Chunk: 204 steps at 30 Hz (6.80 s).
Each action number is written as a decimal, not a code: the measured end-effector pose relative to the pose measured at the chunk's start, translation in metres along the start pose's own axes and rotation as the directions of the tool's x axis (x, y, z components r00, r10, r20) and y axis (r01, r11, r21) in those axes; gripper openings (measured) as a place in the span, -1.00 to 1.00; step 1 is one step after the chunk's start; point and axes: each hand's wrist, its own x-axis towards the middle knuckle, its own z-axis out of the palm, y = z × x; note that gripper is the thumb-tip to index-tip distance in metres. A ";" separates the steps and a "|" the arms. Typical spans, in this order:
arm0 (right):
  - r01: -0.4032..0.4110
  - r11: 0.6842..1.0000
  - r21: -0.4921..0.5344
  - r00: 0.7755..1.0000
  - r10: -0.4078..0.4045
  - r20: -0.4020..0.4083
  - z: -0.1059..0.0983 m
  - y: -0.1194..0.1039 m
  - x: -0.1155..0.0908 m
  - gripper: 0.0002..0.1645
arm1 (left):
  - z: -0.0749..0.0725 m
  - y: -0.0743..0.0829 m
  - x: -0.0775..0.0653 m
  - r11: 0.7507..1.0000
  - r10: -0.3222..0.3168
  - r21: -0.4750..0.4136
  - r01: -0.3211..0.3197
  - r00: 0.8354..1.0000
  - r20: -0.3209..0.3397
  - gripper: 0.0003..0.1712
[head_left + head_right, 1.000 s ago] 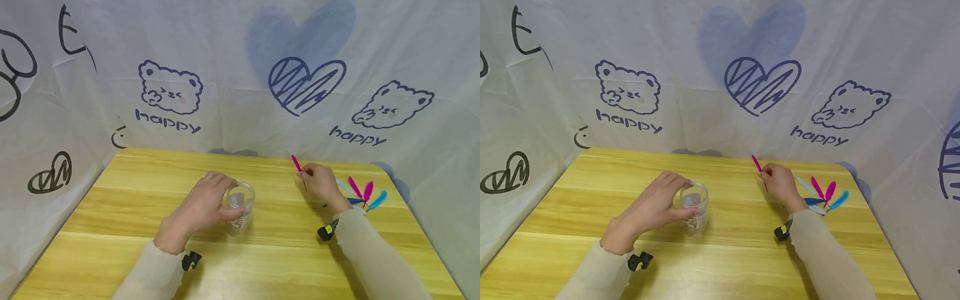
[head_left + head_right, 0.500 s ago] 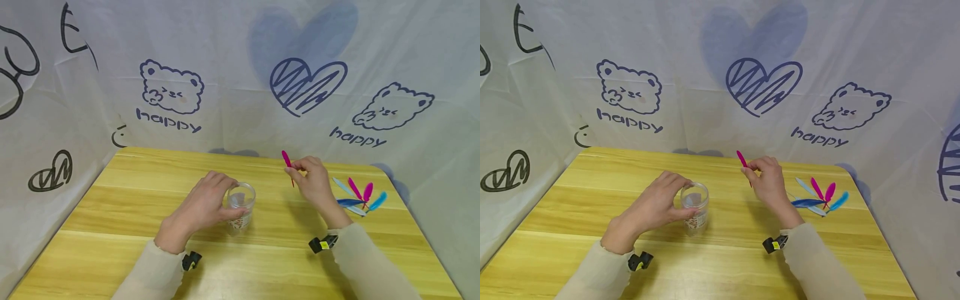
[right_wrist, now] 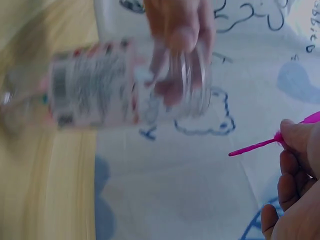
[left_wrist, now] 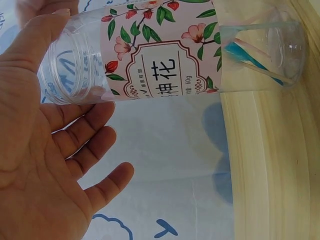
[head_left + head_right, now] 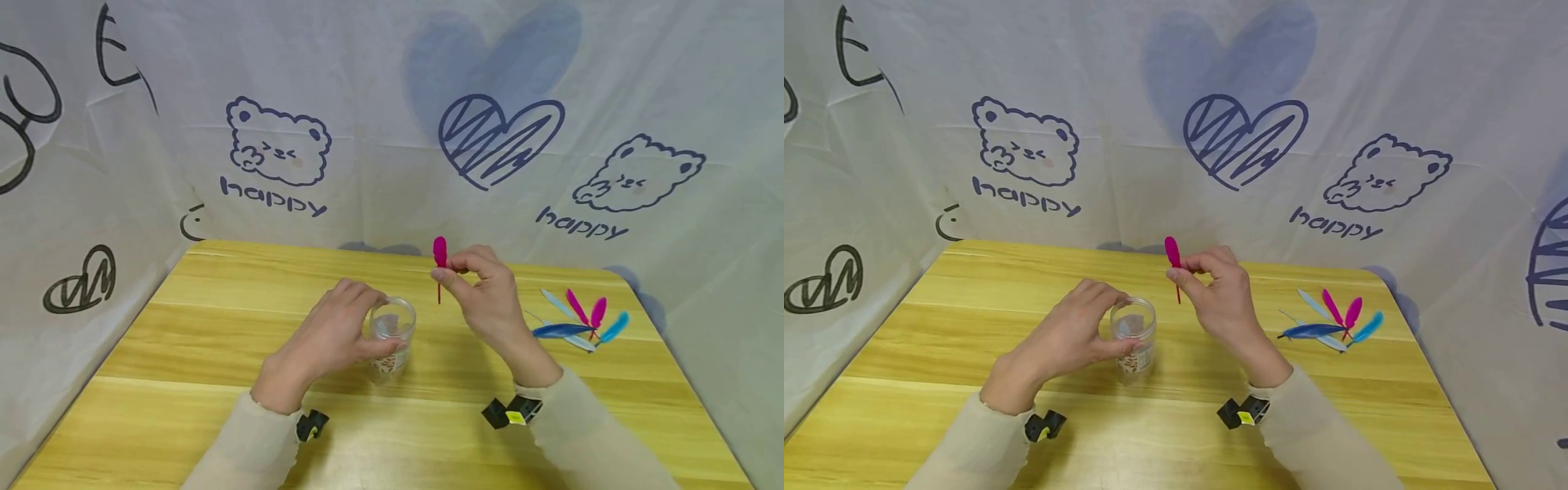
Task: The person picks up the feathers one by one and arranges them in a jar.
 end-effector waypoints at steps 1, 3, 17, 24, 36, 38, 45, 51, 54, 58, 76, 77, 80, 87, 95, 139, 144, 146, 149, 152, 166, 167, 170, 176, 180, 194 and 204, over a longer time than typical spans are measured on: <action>-0.004 1.000 0.028 1.000 0.004 0.005 0.002 -0.003 0.000 -0.92 | 0.000 0.000 0.000 1.000 0.000 0.001 0.000 1.000 -0.001 -0.19; -0.005 0.997 0.078 1.000 0.004 0.012 0.006 -0.008 -0.001 -0.92 | 0.000 0.000 0.000 1.000 0.002 0.003 -0.002 1.000 -0.003 -0.19; 0.018 0.991 0.132 0.996 -0.030 0.089 0.033 -0.010 -0.011 -0.90 | 0.000 -0.002 0.001 1.000 0.012 0.002 -0.012 1.000 -0.013 -0.21; 0.149 0.989 -0.004 0.985 -0.148 0.093 0.034 -0.001 -0.014 -0.93 | -0.001 -0.001 0.000 1.000 0.009 0.005 -0.009 1.000 -0.008 -0.20; 0.332 0.934 -0.131 0.943 -0.327 0.061 0.035 0.008 -0.018 -0.88 | 0.000 -0.001 0.001 1.000 0.014 0.002 -0.014 1.000 -0.015 -0.22; 0.333 0.932 -0.142 0.943 -0.328 0.056 0.036 0.009 -0.019 -0.87 | 0.000 -0.001 0.001 1.000 0.015 0.001 -0.015 1.000 -0.017 -0.22; 0.319 0.933 -0.164 0.948 -0.313 0.064 0.037 0.013 -0.022 -0.88 | 0.000 -0.002 0.001 1.000 0.016 0.001 -0.016 1.000 -0.019 -0.23; 0.306 0.938 -0.163 0.952 -0.296 0.080 0.039 0.015 -0.023 -0.90 | 0.001 -0.002 0.000 1.000 0.016 -0.002 -0.016 1.000 -0.019 -0.21; 0.299 0.939 -0.168 0.954 -0.288 0.087 0.039 0.017 -0.024 -0.90 | 0.001 -0.002 0.000 1.000 0.015 -0.002 -0.015 1.000 -0.018 -0.20; 0.296 0.940 -0.170 0.954 -0.283 0.095 0.039 0.018 -0.025 -0.89 | 0.000 -0.002 0.000 1.000 0.011 -0.001 -0.011 1.000 -0.014 -0.19; 0.249 0.953 -0.171 0.963 -0.225 0.150 0.036 0.016 -0.026 -0.88 | -0.003 0.003 0.000 1.000 0.000 0.010 0.000 1.000 0.000 -0.28; 0.247 0.954 -0.171 0.963 -0.223 0.151 0.036 0.016 -0.026 -0.88 | -0.004 0.003 0.000 1.000 0.001 0.011 -0.001 1.000 0.000 -0.29; 0.245 0.955 -0.165 0.964 -0.222 0.149 0.036 0.016 -0.026 -0.86 | -0.003 0.003 0.000 1.000 0.000 0.009 0.000 1.000 0.001 -0.29; 0.252 0.957 -0.146 0.962 -0.231 0.147 0.036 0.019 -0.027 -0.89 | -0.003 0.003 0.000 1.000 -0.014 -0.017 0.014 1.000 0.005 -0.28; 0.221 0.958 -0.185 0.963 -0.185 0.195 0.036 0.013 -0.021 -0.84 | -0.003 0.003 0.000 0.999 -0.018 -0.035 0.019 1.000 0.008 -0.28; 0.187 0.978 -0.092 0.961 -0.163 0.225 0.032 0.002 -0.031 -0.93 | -0.003 0.001 0.000 1.000 0.004 -0.024 -0.004 1.000 0.007 -0.21; 0.269 0.951 -0.153 0.948 -0.233 0.219 0.034 0.009 -0.035 -0.89 | -0.003 0.002 -0.001 0.999 0.011 -0.036 -0.011 1.000 -0.002 -0.21; 0.291 0.942 -0.167 0.946 -0.258 0.194 0.034 0.012 -0.036 -0.86 | -0.003 0.002 -0.001 0.999 0.013 -0.038 -0.013 1.000 -0.003 -0.21; 0.308 0.931 -0.197 0.949 -0.285 0.138 0.031 0.017 -0.038 -0.79 | -0.003 0.002 -0.001 0.999 0.013 -0.034 -0.013 1.000 -0.002 -0.21; 0.313 0.917 -0.248 0.950 -0.305 0.073 0.023 0.026 -0.040 -0.70 | -0.003 0.003 -0.001 0.999 0.008 -0.033 -0.008 1.000 0.002 -0.20; -0.013 0.902 -0.432 0.989 -0.051 -0.135 -0.056 0.093 -0.052 -0.58 | -0.003 0.002 -0.001 1.000 -0.006 -0.029 0.006 1.000 0.016 -0.17; -0.037 0.894 -0.446 0.989 -0.033 -0.147 -0.063 0.098 -0.053 -0.58 | -0.003 0.002 -0.001 1.000 -0.006 -0.027 0.007 1.000 0.017 -0.17; -0.110 0.876 -0.470 0.984 0.029 -0.177 -0.085 0.115 -0.057 -0.57 | -0.003 0.002 -0.001 1.000 -0.011 -0.026 0.012 1.000 0.021 -0.16; -0.270 0.821 -0.502 0.959 0.181 -0.219 -0.124 0.147 -0.063 -0.52 | -0.003 0.002 0.000 1.000 -0.017 -0.026 0.018 1.000 0.026 -0.15; -0.355 0.776 -0.521 0.934 0.278 -0.223 -0.149 0.172 -0.068 -0.44 | -0.003 0.001 0.001 1.000 -0.010 -0.023 0.011 1.000 0.025 -0.16; -0.451 0.677 -0.582 0.875 0.464 -0.138 -0.168 0.202 -0.080 -0.38 | -0.003 0.002 0.001 0.999 -0.013 -0.030 0.014 0.999 0.031 -0.17; -0.353 0.641 -0.682 0.886 0.462 -0.025 -0.150 0.195 -0.081 -0.44 | -0.003 0.002 0.001 1.000 -0.016 -0.027 0.017 0.999 0.030 -0.16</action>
